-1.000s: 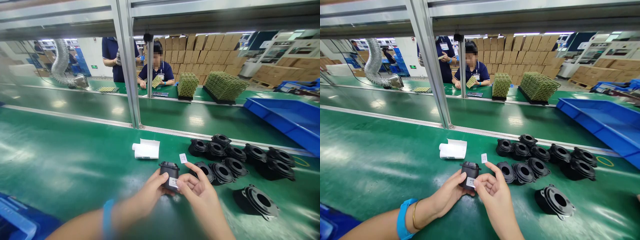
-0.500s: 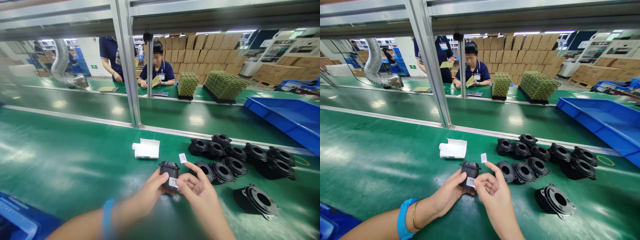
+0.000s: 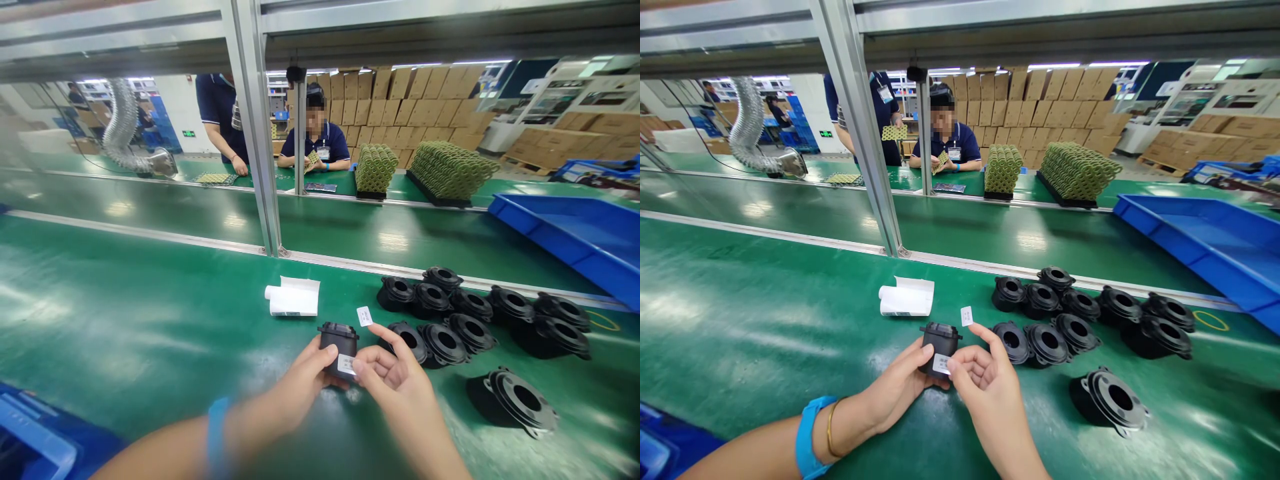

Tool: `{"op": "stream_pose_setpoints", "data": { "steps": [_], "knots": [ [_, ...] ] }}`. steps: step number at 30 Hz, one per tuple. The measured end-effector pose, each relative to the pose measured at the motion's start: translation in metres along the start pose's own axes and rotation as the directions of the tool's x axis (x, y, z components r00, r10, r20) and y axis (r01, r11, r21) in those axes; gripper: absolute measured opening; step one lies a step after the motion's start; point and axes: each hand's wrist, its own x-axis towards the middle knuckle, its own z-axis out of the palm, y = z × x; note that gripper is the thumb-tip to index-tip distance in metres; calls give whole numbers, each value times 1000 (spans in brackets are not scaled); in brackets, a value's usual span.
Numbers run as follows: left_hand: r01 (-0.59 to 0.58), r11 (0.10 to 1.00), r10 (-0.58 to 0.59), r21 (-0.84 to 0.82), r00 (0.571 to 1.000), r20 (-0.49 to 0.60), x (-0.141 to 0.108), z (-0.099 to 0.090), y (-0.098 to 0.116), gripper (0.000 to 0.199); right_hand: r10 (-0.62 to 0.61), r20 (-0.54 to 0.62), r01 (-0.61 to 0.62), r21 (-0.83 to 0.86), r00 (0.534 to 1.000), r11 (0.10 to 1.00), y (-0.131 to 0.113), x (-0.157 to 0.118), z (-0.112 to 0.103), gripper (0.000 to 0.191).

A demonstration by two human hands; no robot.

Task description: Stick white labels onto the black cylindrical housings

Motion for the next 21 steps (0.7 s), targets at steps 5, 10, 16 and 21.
{"op": "stream_pose_setpoints", "data": {
  "steps": [5, 10, 16, 21],
  "knots": [
    [0, 1000, -1, 31, 1000, 16, -2, -1, 0, 46, -14, 4, 14, 0, 1000, 1000, 0, 1, 1, 65],
    [1, 992, -3, 123, 1000, 21, -4, 1, 4, 51, -20, 17, 20, -18, 1000, 1000, 1, 1, 0, 63],
    [-15, 982, 12, 186, 1000, 17, -1, -1, 2, 53, -20, 29, 20, -20, 999, 1000, 2, -2, -2, 60],
    [-56, 996, 54, 72, 998, 29, 1, -4, -2, 50, -29, 46, 31, -24, 998, 999, 4, -1, -2, 59]
  ]
}}
